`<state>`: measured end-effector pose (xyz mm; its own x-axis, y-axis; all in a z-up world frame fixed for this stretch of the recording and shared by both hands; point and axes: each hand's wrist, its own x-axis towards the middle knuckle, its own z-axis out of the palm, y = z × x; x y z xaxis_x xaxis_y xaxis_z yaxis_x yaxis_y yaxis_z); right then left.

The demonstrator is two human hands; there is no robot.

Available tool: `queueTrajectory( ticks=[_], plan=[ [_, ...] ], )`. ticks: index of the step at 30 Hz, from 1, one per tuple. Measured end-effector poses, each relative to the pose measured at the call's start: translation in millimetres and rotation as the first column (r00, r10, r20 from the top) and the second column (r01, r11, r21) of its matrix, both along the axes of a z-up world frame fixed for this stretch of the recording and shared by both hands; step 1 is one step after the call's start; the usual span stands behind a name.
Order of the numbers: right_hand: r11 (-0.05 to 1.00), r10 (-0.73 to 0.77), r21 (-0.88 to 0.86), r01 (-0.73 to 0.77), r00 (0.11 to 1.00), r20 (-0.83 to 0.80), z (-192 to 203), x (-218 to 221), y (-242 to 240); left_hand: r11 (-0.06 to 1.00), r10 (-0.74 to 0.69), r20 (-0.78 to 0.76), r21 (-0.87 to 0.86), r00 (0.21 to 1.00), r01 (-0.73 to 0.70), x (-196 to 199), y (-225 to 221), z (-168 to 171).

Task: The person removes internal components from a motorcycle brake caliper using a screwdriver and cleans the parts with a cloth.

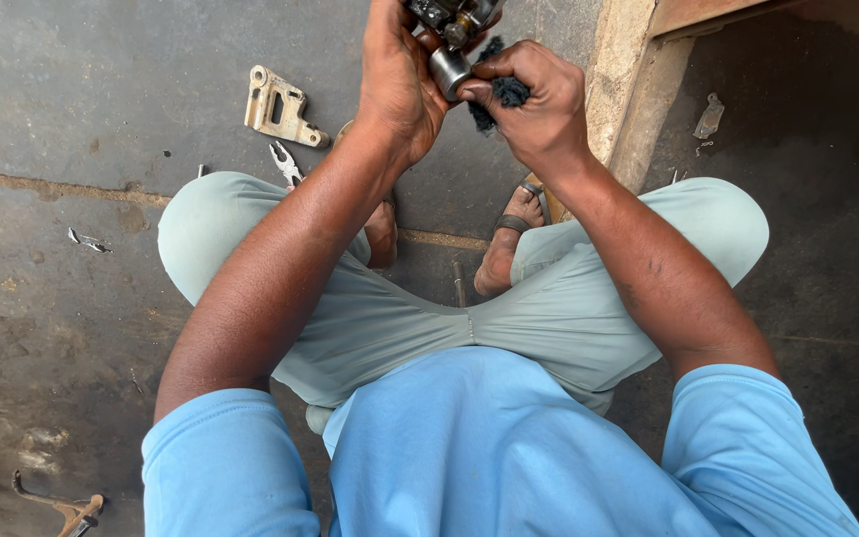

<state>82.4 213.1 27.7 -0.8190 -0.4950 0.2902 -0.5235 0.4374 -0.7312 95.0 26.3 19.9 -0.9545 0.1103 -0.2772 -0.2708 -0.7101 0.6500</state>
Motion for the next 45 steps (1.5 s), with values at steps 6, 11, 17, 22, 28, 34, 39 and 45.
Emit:
queueTrajectory(
  ticks=[6,11,17,22,28,34,39,45],
  plan=[
    [0.923,-0.039,-0.376,0.083,0.992,0.123,-15,-13,11,0.999,0.032,0.058,-0.032,0.998,-0.030,-2,-1,-3],
    [0.841,-0.069,-0.466,0.274,0.910,0.409,-22,-27,41,0.988,0.089,0.084,-0.137,0.993,-0.077,-2,-1,-5],
    [0.767,0.037,-0.549,0.331,0.832,0.554,-6,-38,37,0.941,0.172,0.113,-0.313,0.978,-0.129,-2,1,-3],
    [0.745,-0.089,-0.533,0.402,0.851,0.518,0,-44,43,0.874,0.273,-0.005,-0.417,0.962,-0.250,-6,4,-15],
    [0.618,-0.022,-0.690,0.377,0.885,0.465,-11,-53,70,0.718,0.179,-0.114,-0.664,0.977,-0.209,-10,4,5],
    [0.557,0.040,-0.749,0.358,0.890,0.455,13,-54,80,0.586,0.035,-0.355,-0.750,0.934,-0.307,-11,8,9],
    [0.564,0.080,-0.743,0.362,0.871,0.485,27,-53,88,0.693,0.070,-0.300,-0.671,0.951,-0.262,-10,4,13],
    [0.476,0.132,-0.770,0.425,0.831,0.541,38,-51,84,0.660,0.049,-0.333,-0.697,0.942,-0.281,-11,4,18]
  ],
)
